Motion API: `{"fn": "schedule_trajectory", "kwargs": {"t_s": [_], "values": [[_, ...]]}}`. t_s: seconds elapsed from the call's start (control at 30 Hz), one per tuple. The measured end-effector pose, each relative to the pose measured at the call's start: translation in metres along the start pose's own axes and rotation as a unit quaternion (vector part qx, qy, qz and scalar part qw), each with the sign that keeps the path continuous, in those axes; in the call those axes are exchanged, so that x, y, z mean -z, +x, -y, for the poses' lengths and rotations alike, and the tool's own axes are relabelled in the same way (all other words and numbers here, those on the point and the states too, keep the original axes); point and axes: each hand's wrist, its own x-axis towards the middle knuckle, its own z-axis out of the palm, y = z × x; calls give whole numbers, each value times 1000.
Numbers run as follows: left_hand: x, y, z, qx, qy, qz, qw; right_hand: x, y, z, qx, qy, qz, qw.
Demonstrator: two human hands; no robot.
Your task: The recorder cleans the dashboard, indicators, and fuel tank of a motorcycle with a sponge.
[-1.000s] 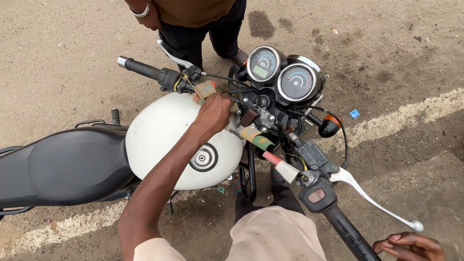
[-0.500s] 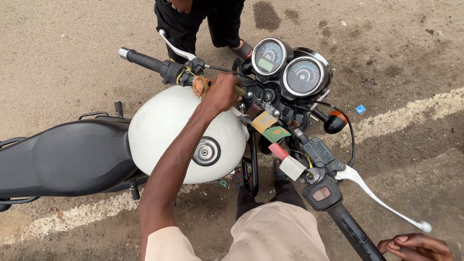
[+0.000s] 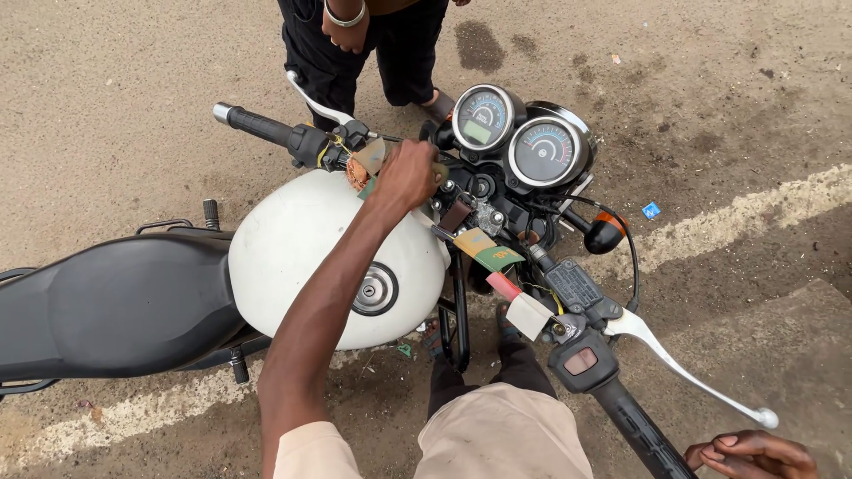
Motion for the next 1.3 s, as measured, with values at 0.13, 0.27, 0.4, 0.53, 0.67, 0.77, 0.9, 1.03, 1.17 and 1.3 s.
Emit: {"fn": "schedule_trajectory", "kwargs": {"t_s": [0.13,0.27,0.4,0.53,0.67,0.77,0.9,1.03,1.17,1.3], "values": [[-16,5,19,-118,159,-146,969,-2,-6,5,-34,-4,-14,999],[-4,-4,10,-116,73,-154,979,-3,-6,4,-29,-4,-9,1000],[-4,-10,13,-233,-5,-127,964,-14,-7,4,-18,-4,-7,1000],[9,14,54,-135,254,-151,946,-22,-9,12,18,5,11,1000],[65,-29,21,-106,97,-205,968,-21,-9,10,-11,31,-8,999],[59,-38,26,-91,26,-136,986,-37,-9,16,2,35,-14,999],[71,-28,33,-67,167,-175,968,-39,-15,18,48,12,-2,999],[74,-44,3,-42,62,-107,991,-10,-13,-13,16,16,-15,1000],[35,-46,31,-169,161,-56,971,21,-19,-40,-40,-88,-44,994],[50,-60,38,-143,210,-70,965,62,-26,-63,-66,-121,-48,989]]}}
